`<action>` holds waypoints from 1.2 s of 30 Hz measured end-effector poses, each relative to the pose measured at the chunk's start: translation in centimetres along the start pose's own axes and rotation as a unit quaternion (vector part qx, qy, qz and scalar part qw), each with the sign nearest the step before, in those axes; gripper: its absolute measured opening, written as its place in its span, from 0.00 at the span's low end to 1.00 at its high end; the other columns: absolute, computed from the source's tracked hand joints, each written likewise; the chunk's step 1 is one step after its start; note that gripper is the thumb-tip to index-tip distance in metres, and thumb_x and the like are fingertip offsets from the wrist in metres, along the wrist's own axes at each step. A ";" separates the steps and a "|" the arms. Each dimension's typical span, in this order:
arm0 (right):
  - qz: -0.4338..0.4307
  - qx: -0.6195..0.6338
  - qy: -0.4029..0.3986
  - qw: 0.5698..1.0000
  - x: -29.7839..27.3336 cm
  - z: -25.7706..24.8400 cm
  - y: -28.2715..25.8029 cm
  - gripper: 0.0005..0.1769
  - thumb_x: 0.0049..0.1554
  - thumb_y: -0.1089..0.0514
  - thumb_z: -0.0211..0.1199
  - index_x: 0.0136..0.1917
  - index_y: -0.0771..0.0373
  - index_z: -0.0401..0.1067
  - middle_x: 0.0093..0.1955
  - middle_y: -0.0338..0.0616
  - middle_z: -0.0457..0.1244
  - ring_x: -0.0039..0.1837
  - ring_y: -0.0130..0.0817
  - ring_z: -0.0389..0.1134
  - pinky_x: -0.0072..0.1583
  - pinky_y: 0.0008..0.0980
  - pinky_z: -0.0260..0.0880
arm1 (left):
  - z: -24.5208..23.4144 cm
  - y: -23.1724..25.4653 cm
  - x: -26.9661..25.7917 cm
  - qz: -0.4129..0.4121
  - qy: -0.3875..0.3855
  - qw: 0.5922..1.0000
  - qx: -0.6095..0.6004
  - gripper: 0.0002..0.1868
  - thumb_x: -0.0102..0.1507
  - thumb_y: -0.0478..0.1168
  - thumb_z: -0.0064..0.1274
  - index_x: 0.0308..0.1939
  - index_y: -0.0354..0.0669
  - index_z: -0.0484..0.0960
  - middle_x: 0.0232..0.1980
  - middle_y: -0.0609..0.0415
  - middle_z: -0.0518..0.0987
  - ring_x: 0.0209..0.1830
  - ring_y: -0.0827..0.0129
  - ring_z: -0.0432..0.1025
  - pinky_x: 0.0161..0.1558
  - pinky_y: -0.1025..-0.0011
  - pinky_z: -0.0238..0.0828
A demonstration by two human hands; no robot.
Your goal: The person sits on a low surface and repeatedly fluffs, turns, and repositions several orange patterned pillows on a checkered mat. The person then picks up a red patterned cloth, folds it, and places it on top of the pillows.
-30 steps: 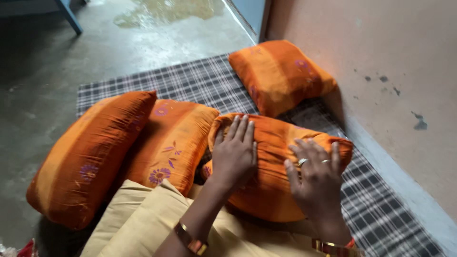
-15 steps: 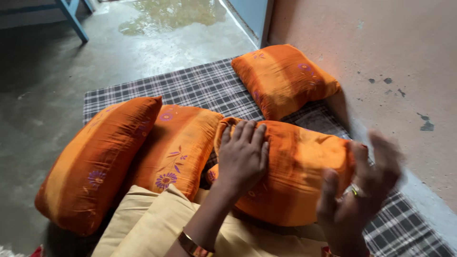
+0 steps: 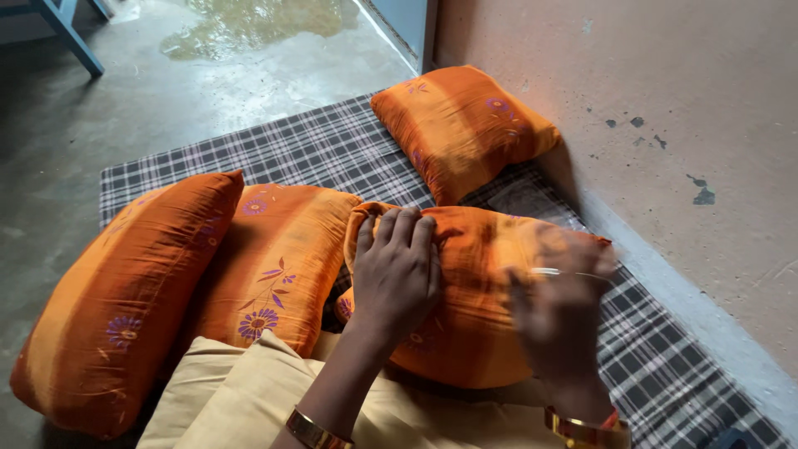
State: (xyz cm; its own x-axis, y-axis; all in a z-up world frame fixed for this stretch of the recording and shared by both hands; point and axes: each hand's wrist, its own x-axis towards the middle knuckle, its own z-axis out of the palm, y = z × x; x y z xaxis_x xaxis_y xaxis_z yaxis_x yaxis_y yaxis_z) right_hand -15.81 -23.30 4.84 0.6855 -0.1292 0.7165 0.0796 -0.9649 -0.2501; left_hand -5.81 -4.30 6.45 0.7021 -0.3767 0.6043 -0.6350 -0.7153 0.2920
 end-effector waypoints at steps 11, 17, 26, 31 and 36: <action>0.344 0.395 0.132 0.841 0.2 0.3 2.7 0.41 0.67 0.34 0.50 0.77 0.70 0.55 0.73 0.56 0.56 0.71 0.44 0.62 0.69 0.42 0.65 | 0.1 -1.8 1.0 -0.112 0.194 0.971 -0.088 0.16 0.67 0.43 0.53 0.54 0.37 0.77 0.59 0.45 0.76 0.65 0.51 0.68 0.69 0.56 0.59; 0.428 0.546 0.003 0.720 0.8 0.3 2.3 0.33 0.62 0.39 0.54 0.70 0.63 0.65 0.59 0.49 0.66 0.58 0.36 0.68 0.59 0.38 0.70 | 1.7 -4.1 0.8 -0.448 0.057 0.691 -0.564 0.30 0.69 0.54 0.56 0.58 0.27 0.71 0.50 0.47 0.76 0.47 0.59 0.66 0.47 0.57 0.68; 0.048 0.198 0.011 0.979 1.8 -4.4 -4.0 0.37 0.58 0.43 0.65 0.72 0.67 0.64 0.67 0.58 0.64 0.70 0.53 0.65 0.72 0.47 0.61 | 4.4 -2.9 -0.4 -0.537 0.065 0.475 -0.694 0.35 0.67 0.60 0.40 0.67 0.33 0.69 0.64 0.40 0.76 0.61 0.54 0.73 0.60 0.58 0.73; -0.005 0.159 -0.032 0.987 2.7 -2.4 -3.6 0.37 0.59 0.41 0.59 0.73 0.66 0.62 0.70 0.60 0.61 0.74 0.57 0.60 0.75 0.52 0.57 | 3.6 -1.2 -0.9 -0.214 0.205 0.892 -0.343 0.37 0.74 0.57 0.43 0.76 0.32 0.57 0.77 0.36 0.60 0.77 0.43 0.56 0.75 0.52 0.47; 0.009 0.201 0.003 0.980 1.6 -1.7 -3.3 0.30 0.67 0.44 0.49 0.73 0.66 0.60 0.75 0.61 0.55 0.78 0.56 0.56 0.78 0.50 0.58 | 1.6 1.4 -0.6 0.045 -0.047 0.926 -0.372 0.34 0.56 0.51 0.59 0.62 0.37 0.74 0.61 0.44 0.78 0.67 0.47 0.70 0.76 0.53 0.46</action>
State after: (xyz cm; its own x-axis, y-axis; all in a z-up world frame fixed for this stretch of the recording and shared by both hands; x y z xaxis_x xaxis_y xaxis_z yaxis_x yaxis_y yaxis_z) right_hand -16.19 -20.73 7.95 0.6852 -0.1484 0.7131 0.3467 -0.7946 -0.4985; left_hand -6.60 -6.00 5.36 0.6382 -0.4903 0.5935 -0.7136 -0.0874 0.6951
